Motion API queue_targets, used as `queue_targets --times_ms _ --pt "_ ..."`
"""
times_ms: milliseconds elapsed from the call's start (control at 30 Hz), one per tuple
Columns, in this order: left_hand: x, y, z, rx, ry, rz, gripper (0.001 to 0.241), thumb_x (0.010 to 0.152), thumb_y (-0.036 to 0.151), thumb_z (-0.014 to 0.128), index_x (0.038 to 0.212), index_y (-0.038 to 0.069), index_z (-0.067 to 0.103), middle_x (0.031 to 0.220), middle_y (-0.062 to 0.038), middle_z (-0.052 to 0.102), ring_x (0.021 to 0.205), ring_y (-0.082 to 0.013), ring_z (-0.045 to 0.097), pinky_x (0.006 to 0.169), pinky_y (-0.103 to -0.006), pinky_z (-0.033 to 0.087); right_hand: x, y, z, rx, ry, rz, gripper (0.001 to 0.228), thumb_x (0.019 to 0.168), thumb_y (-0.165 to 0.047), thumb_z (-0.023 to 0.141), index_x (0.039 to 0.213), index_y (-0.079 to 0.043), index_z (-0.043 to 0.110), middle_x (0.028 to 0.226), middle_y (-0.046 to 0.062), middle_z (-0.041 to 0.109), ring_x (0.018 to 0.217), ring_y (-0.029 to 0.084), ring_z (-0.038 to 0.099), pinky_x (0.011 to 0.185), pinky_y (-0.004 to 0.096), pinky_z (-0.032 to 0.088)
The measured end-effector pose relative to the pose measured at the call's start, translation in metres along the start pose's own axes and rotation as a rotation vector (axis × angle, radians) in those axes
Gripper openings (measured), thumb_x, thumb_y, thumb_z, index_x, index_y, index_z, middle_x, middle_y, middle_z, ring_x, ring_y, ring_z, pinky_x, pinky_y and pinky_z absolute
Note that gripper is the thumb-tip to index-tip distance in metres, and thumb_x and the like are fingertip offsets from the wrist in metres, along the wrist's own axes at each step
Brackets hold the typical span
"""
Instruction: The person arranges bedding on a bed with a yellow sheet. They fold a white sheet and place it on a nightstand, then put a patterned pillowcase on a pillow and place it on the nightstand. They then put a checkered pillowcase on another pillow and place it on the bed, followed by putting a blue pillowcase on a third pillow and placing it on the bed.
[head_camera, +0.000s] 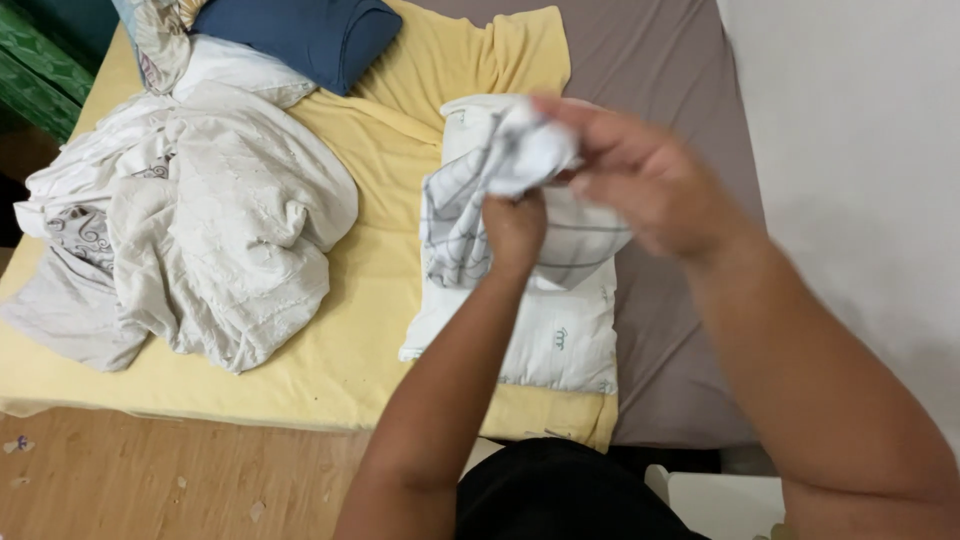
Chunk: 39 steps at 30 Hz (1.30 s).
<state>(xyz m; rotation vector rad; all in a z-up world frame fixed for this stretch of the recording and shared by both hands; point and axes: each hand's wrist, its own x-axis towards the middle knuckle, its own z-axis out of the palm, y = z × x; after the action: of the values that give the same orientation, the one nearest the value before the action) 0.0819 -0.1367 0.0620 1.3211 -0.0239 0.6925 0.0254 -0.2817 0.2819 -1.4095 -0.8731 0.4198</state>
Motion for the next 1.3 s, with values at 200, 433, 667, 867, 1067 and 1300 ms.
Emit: queue_targets --times_ms 200,433,667,867,1067,1300 --pt "0.025 -0.014 -0.088 0.846 -0.418 -0.325 0.029 0.086 0.025 0.068 0.111 0.014 0.078 0.099 -0.020 0.076 0.095 -0.0362 0.073 0.085 -0.0446 0.056 -0.043 -0.019 -0.086 0.142 0.467 -0.229 0.043 0.102 0.002 0.046 0.143 0.000 0.057 0.124 0.008 0.069 0.117 0.017 0.068 0.108 0.039 0.055" --pt "0.109 0.098 -0.125 0.515 -0.187 -0.026 0.038 0.095 0.016 0.065 0.132 0.007 0.067 0.113 -0.016 0.074 0.103 -0.0249 0.070 0.090 -0.0353 0.056 -0.043 0.036 -0.135 -0.341 0.727 -0.066 0.045 0.105 0.007 0.054 0.148 -0.002 0.061 0.120 0.002 0.069 0.103 0.010 0.061 0.094 0.030 0.051" --pt "0.113 0.161 -0.123 0.505 -0.064 0.516 0.029 0.109 0.005 0.050 0.131 0.004 0.069 0.116 -0.008 0.074 0.112 -0.0178 0.071 0.098 -0.0312 0.059 -0.007 0.099 -0.075 -1.320 0.679 -0.328 0.073 0.100 -0.008 0.073 0.159 -0.007 0.029 0.157 0.016 0.040 0.145 0.033 0.045 0.120 0.040 0.038" --pt "0.065 0.102 -0.128 0.103 -0.233 -0.104 0.022 0.106 0.010 0.057 0.120 0.003 0.072 0.107 -0.009 0.076 0.102 -0.0196 0.069 0.092 -0.0327 0.056 0.046 0.135 -0.008 -1.068 0.127 0.453 0.122 0.072 -0.040 0.093 0.156 0.001 0.014 0.162 0.028 0.024 0.146 0.045 0.029 0.111 0.047 0.030" --pt "0.038 0.154 -0.137 0.467 -0.228 0.489 0.066 0.082 0.023 0.077 0.138 -0.001 0.051 0.139 -0.022 0.053 0.135 -0.0395 0.048 0.118 -0.0457 0.037 0.126 0.181 0.055 -0.488 0.160 0.016 0.069 0.090 -0.027 0.071 0.148 -0.001 0.044 0.147 0.018 0.054 0.136 0.033 0.053 0.109 0.041 0.046" --pt "0.074 0.028 -0.277 0.561 -0.029 0.060 0.064 0.074 0.014 0.075 0.133 -0.002 0.060 0.135 -0.023 0.063 0.131 -0.0408 0.057 0.111 -0.0481 0.045 0.235 0.144 0.133 0.738 0.376 0.392 0.033 0.103 -0.023 0.053 0.126 -0.002 0.062 0.120 0.008 0.071 0.109 0.019 0.068 0.098 0.038 0.057"
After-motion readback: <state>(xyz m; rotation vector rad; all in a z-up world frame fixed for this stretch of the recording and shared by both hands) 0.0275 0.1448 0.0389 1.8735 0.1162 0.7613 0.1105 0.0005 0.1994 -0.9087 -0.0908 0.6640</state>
